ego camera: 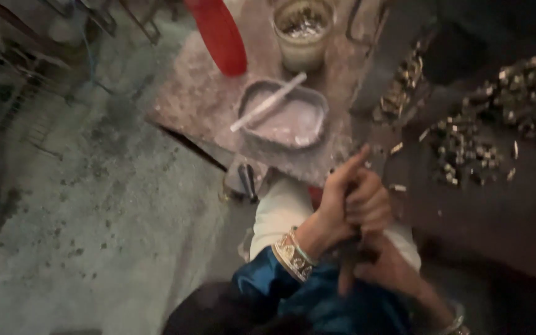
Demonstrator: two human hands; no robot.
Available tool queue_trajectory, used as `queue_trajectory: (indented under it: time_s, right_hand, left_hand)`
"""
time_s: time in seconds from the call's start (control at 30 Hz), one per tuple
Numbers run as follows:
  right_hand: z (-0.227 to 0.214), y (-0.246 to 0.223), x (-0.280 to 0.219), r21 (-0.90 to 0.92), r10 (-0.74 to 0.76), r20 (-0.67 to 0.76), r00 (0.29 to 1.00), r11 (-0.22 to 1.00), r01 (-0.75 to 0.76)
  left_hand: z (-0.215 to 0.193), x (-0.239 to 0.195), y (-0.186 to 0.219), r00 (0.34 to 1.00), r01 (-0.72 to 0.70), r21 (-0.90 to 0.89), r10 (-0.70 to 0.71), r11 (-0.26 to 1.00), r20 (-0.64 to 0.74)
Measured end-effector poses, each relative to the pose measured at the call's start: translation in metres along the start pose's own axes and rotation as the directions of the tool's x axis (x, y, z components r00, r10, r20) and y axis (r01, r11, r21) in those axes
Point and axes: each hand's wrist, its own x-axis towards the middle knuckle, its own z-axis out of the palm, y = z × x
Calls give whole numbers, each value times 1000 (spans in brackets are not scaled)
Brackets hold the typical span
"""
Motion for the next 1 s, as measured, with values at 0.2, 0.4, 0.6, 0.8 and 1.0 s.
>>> queue_trajectory:
  time_s: [0.2, 0.4, 0.6, 0.8, 1.0]
  right_hand:
    - [0, -69, 30, -839, 129, -406, 905, 338, -425]
    - [10, -77, 25, -753, -182, -320, 930, 644, -133]
    - [15, -111, 39, -936, -370, -321, 872, 265, -232]
    - [11, -116, 37, -956, -435, -293, 852, 164, -245]
    - [-3, -109, 34, -931, -344, -362, 866, 169, -322]
  left_hand:
    - [-16, 7, -32, 827, -319, 143, 349, 937, -441]
    - [8, -5, -27, 640, 37, 750, 561, 660, -525]
    - [36, -21, -19, 726, 197, 915, 680, -352, 105]
    - [23, -26, -39, 777, 302, 899, 629, -319, -38]
    - [40, -32, -24, 845, 206, 835, 523, -510, 112]
